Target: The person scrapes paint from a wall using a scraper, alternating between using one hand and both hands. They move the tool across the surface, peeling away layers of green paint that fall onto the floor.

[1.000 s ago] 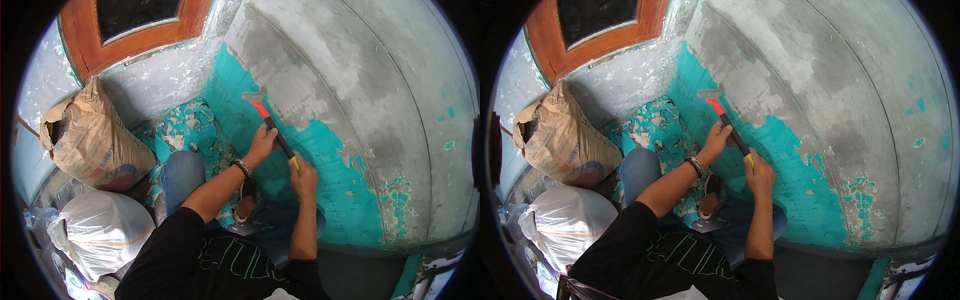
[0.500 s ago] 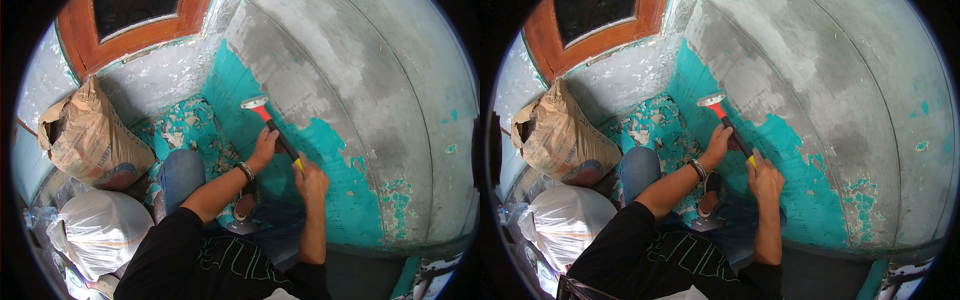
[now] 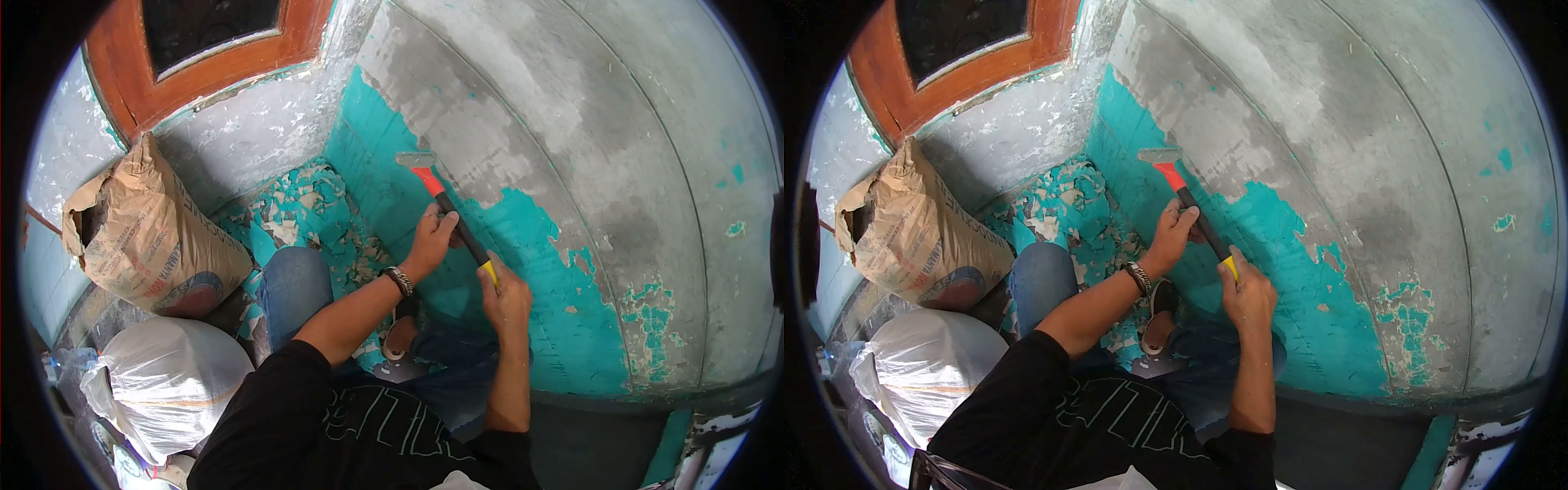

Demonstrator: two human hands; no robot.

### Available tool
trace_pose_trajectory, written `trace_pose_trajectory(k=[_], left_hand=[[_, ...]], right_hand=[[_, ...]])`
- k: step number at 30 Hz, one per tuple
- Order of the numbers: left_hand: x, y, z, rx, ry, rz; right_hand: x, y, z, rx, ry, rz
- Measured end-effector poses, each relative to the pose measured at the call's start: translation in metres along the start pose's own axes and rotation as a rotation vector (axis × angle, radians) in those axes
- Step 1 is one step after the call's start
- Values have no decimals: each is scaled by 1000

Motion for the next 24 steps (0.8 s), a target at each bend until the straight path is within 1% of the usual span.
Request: trace_pose_trajectory(k=[1,5,13,16,19,20,22,24], left_hand=[[-4,-1,-5,-48,-7,7],[-7,-1,-5,-27,-8,34],[-7,1,5,19,11,76],[-12,-7,6,58,15,107],[-9,-6,11,36,17,157],[-4,-4,14,36,17,158],[13,6,19,44,22,75],[23,15,21,30,38,43]], right_hand=[[3,-1,-1,14,56,-1],[8,2,-2,22,84,18],[1,3,-11,-73,42,83],[11,-3,-14,-50,16,46],[20,-12,-19,-65,-38,48],[20,-15,-23,-65,-38,48],[22,-20,-29,-62,-20,26],[25,-24,-34,-79,11,33]])
Point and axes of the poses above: each hand's wrist, its own y-axis towards the middle knuckle, its own x-axis out of the back of the hand, z = x × y, the point moved 10 cm from there along y, towards the middle knuckle, and after that the axes turned 7 degrees about -x, right-handed, at the moved point
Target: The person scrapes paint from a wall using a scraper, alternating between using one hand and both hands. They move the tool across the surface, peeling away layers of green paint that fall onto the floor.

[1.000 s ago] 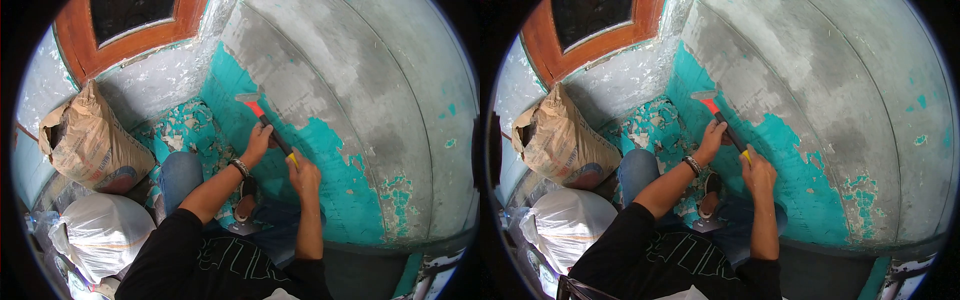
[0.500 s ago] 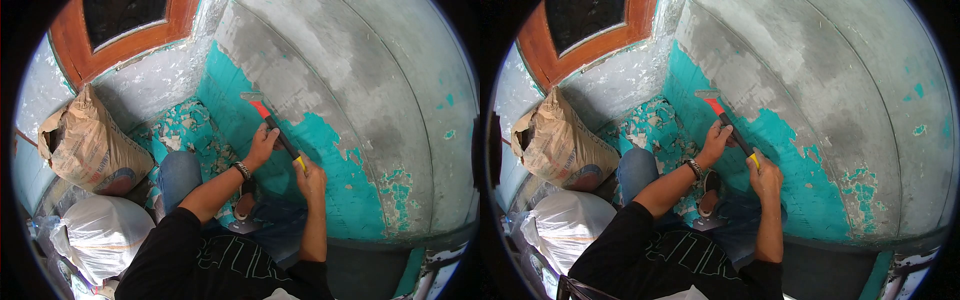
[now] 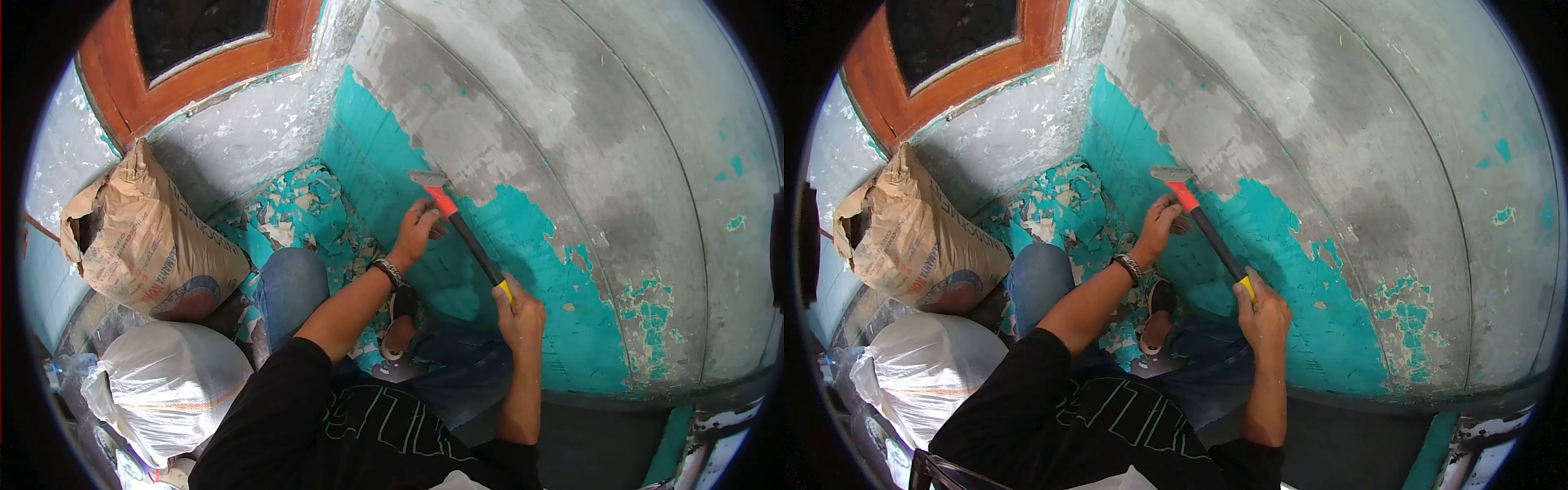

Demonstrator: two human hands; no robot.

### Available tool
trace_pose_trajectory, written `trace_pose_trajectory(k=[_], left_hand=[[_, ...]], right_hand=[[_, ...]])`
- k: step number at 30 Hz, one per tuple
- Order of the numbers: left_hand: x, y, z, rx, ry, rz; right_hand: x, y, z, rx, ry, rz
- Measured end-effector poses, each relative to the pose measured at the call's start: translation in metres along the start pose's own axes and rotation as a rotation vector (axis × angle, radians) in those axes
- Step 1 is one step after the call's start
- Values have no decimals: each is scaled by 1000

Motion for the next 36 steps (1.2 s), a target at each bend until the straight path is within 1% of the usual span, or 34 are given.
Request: trace_pose_trajectory(k=[2,4,5,7,11,13,14,16,17,19,20,22,23,24,25,26,28,29,31,32,34,35,36], left_hand=[[8,3,1,-9,23,-33],[21,6,4,-3,167,-122],[25,8,5,-3,170,-123],[36,14,2,-36,249,-174],[43,33,-12,-85,322,-203],[46,48,-9,-60,422,-200],[43,50,-13,-60,421,-198],[31,46,-57,-344,934,-315],[28,47,-54,-343,930,-312],[-3,44,-48,-508,1066,-86],[0,39,-46,-507,1065,-89],[-18,23,-32,-589,1464,107],[-9,13,-21,-585,1463,103],[7,8,8,-469,1614,148],[19,7,23,-350,1758,193],[25,7,27,-352,1753,189],[45,7,29,-120,1619,93],[42,12,28,-116,1617,93],[3,22,-31,-518,1260,36],[-5,28,-36,-519,1259,35],[-32,30,-35,-596,1319,211],[-28,27,-33,-594,1318,205],[-21,24,-18,-514,1370,235]], right_hand=[[3,-6,-5,-20,38,11],[6,-13,-18,-98,75,69],[11,-18,-20,-97,78,71],[19,-31,-34,-197,68,134],[39,-70,-67,-206,106,127],[46,-92,-86,-172,272,127],[44,-104,-96,-174,271,125],[20,-130,-139,-430,619,175],[10,-139,-148,-432,616,172],[-19,-149,-157,-431,845,147],[-33,-151,-161,-430,842,148],[-53,-151,-160,-382,926,152],[-58,-152,-160,-386,925,158],[-59,-151,-159,-384,923,162],[-60,-150,-158,-388,920,173],[-60,-149,-159,-392,914,180],[-61,-148,-158,-392,929,190],[-63,-148,-157,-393,953,206],[-64,-144,-155,-394,952,209],[-63,-142,-155,-392,951,206],[-64,-143,-158,-400,960,216],[-65,-142,-159,-407,972,228],[-64,-141,-156,-404,967,230]])
Point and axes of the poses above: each hand's wrist, its own y-axis towards the middle knuckle, its own x-axis out of the back of the hand, z = x × y, the point moved 10 cm from there along y, towards the middle knuckle, and after that the axes turned 7 degrees about -x, right-handed, at the moved point
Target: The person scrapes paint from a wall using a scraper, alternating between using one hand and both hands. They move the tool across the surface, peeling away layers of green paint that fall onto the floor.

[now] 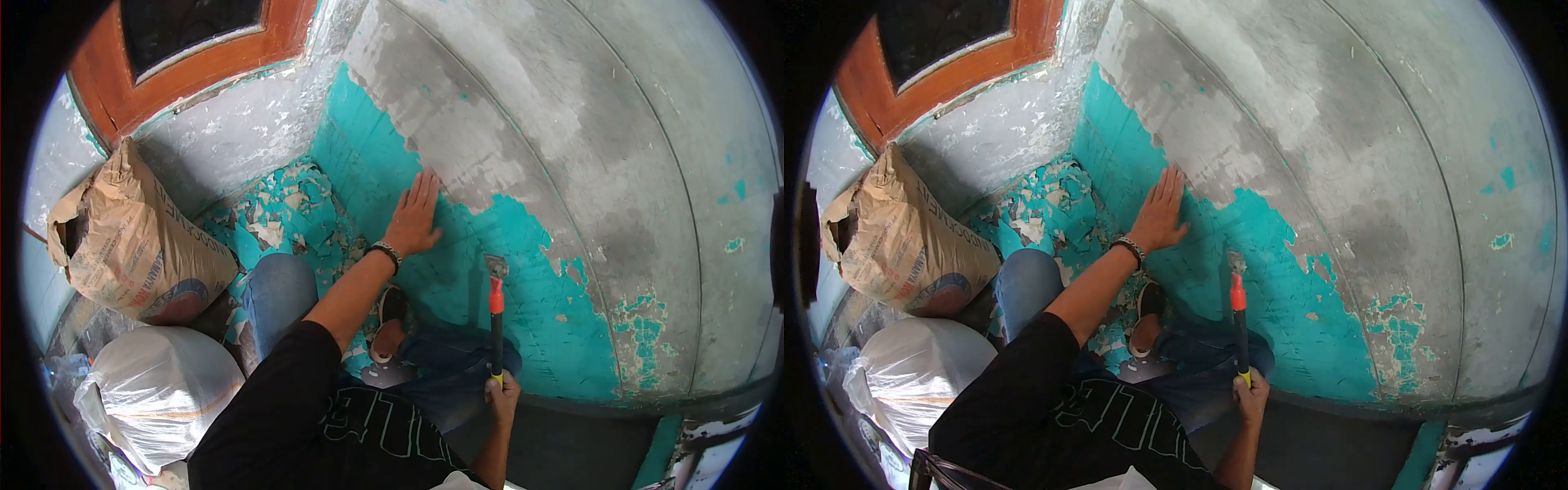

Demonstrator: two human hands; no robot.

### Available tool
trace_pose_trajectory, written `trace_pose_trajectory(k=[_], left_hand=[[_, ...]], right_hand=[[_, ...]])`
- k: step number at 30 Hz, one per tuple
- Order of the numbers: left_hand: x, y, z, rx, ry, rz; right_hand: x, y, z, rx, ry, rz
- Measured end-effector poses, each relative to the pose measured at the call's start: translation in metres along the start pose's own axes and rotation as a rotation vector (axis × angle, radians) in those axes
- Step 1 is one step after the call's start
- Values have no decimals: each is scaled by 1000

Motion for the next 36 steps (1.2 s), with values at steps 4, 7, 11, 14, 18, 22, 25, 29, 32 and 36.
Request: trace_pose_trajectory(k=[4,7,11,14,18,22,25,29,32,36], left_hand=[[-45,-46,36,250,60,319],[-61,-63,61,451,-36,311],[-55,-60,72,587,-355,205],[-43,-51,66,611,-522,24],[-55,-33,5,377,-976,218],[-46,-29,-92,256,-1464,322],[-45,-34,-143,274,-1420,250],[-46,-46,-152,454,-1182,82],[-61,-44,-144,501,-1241,182],[-55,-43,-127,503,-1333,97]], right_hand=[[-1,-2,5,-5,-21,-72],[-8,-1,17,21,-93,-117],[-22,9,25,66,-217,-178],[-44,17,47,86,-179,-85],[-37,28,58,67,-114,-83],[-31,31,75,2,-137,-113],[-36,24,90,0,-203,-142],[-38,11,94,-22,-262,-178],[-57,14,100,-24,-278,-222],[-68,27,98,30,-285,-248]])
Point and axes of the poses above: each hand's wrist, its own y-axis towards the middle knuckle, its own x-axis out of the back of the hand, z = x × y, the point moved 10 cm from there along y, towards the middle knuckle, and after that the axes turned 7 degrees about -x, right-handed, at the moved point
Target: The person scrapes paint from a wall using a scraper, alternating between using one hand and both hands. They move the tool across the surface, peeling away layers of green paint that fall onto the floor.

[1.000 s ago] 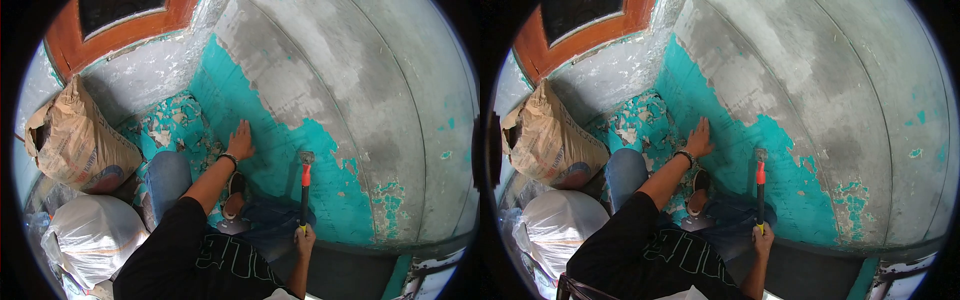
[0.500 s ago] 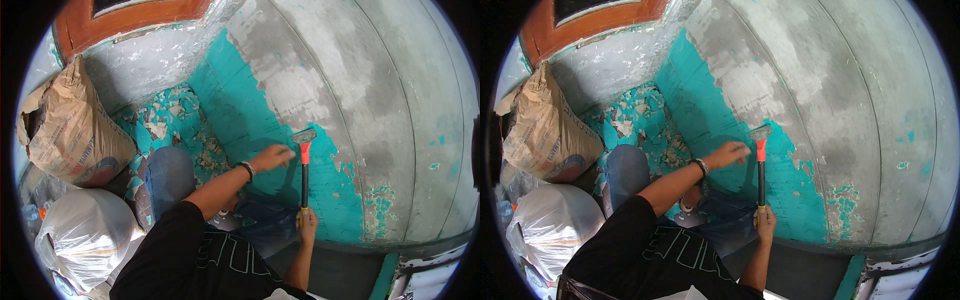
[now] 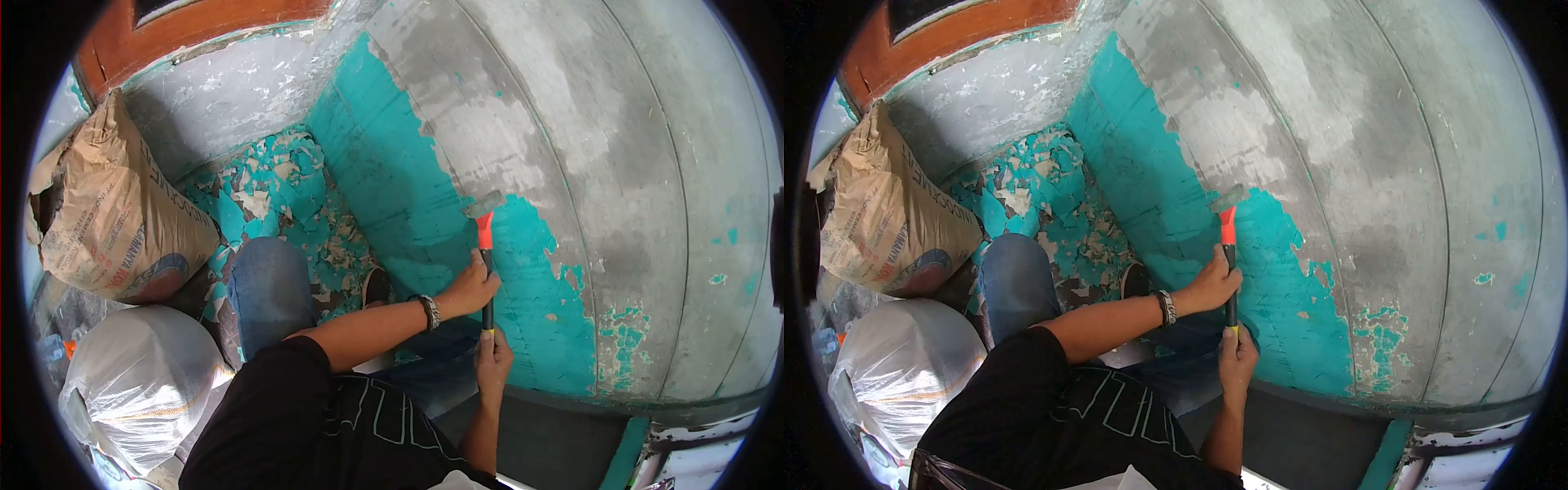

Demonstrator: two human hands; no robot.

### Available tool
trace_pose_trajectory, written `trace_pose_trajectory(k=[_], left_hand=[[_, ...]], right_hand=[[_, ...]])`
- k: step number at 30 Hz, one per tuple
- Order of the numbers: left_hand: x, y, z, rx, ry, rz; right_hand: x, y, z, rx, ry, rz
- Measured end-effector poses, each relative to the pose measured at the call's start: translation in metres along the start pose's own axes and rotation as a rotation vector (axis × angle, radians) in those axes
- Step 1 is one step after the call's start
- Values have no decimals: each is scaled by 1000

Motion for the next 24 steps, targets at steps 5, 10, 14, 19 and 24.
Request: trace_pose_trajectory(k=[5,10,14,19,24], left_hand=[[56,30,7,-95,-36,-175],[110,35,9,21,-50,-327],[81,13,7,-70,-21,-361],[3,-19,-7,-83,30,-129],[-4,-19,8,-101,131,3]], right_hand=[[-42,35,18,51,-178,105],[-92,55,20,193,-82,252],[-54,18,31,351,-228,181],[9,-24,15,96,-227,134],[16,-16,-19,272,-247,24]])
Point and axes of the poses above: each hand's wrist, its own y-axis towards the middle knuckle, its own x-axis out of the back of the hand, z = x × y, the point moved 10 cm from there along y, towards the middle knuckle, and after that the axes turned 7 degrees about -x, right-handed, at the moved point
